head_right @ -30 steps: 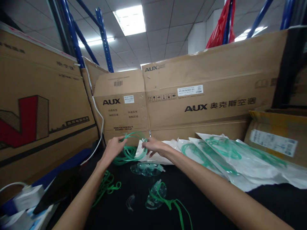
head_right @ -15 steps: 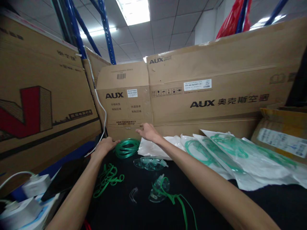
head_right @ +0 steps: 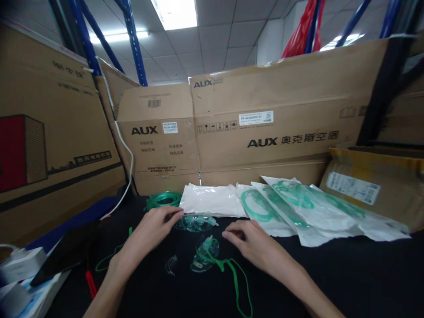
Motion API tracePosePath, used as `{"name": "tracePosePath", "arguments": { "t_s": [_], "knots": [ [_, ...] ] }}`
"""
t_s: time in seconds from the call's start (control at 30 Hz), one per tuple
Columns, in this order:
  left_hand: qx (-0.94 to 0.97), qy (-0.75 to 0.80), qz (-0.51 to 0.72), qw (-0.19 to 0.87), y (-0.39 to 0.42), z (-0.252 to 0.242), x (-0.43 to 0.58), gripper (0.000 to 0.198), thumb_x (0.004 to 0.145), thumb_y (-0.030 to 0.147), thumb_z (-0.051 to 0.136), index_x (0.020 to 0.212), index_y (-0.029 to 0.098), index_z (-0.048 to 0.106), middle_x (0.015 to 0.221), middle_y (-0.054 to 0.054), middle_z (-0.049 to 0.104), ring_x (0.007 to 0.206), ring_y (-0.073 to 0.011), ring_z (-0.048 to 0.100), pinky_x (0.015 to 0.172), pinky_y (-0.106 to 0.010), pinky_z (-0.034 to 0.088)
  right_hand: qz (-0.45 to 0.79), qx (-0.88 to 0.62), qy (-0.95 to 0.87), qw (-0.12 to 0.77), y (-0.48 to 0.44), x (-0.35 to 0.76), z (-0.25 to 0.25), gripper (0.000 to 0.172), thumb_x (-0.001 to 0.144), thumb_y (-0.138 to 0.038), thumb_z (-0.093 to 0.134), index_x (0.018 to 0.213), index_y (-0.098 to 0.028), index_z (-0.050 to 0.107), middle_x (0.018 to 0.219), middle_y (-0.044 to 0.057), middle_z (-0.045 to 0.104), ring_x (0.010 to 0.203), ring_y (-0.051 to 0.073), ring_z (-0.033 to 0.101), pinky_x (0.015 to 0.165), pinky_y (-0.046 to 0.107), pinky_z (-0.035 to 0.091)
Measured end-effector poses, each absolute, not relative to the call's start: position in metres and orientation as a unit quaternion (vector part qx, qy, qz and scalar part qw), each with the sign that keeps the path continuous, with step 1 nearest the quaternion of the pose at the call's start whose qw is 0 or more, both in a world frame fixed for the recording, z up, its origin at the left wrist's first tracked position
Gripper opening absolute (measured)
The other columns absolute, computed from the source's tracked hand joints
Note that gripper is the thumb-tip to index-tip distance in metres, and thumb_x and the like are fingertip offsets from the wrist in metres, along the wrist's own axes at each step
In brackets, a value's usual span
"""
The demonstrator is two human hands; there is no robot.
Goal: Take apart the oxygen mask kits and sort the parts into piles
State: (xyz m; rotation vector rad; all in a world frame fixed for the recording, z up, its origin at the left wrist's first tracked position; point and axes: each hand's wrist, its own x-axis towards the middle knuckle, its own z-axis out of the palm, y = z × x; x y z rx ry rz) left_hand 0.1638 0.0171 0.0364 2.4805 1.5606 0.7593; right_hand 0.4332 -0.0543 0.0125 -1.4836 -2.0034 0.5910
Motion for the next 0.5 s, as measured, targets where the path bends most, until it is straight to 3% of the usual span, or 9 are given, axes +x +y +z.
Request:
{"name": "tracePosePath", "arguments": {
  "t_s": [0.3, 0.5],
  "knots": [
    [0.844, 0.465, 0.218, 0.153, -0.014, 0.032, 0.175, 0.035, 0.097, 0.041, 0.047, 0.096, 0.025, 0.077, 0.095, -0.004, 0.077, 0.091, -0.0229, 0.069, 0.08, -0.028, 0.044, 0.243, -0.552, -0.739, 0.299, -0.054, 0.415, -0.02, 0.044, 0.092, -0.055, 0.058, 0.117, -0.022, 0.072, 0.095, 0.006, 0.07, 0.09, 0.023, 0.064, 0.08, 0.031, 0.047],
    [0.843, 0.479, 0.122, 0.211, -0.025, 0.021, 0.188, 0.036, 0.095, 0.051, 0.05, 0.097, 0.028, 0.077, 0.096, -0.004, 0.075, 0.097, -0.0257, 0.066, 0.08, -0.031, 0.041, 0.244, -0.552, -0.73, 0.321, -0.05, 0.407, -0.024, 0.033, 0.094, -0.049, 0.058, 0.103, -0.02, 0.073, 0.087, 0.004, 0.067, 0.082, 0.02, 0.062, 0.072, 0.029, 0.045]
  ]
}}
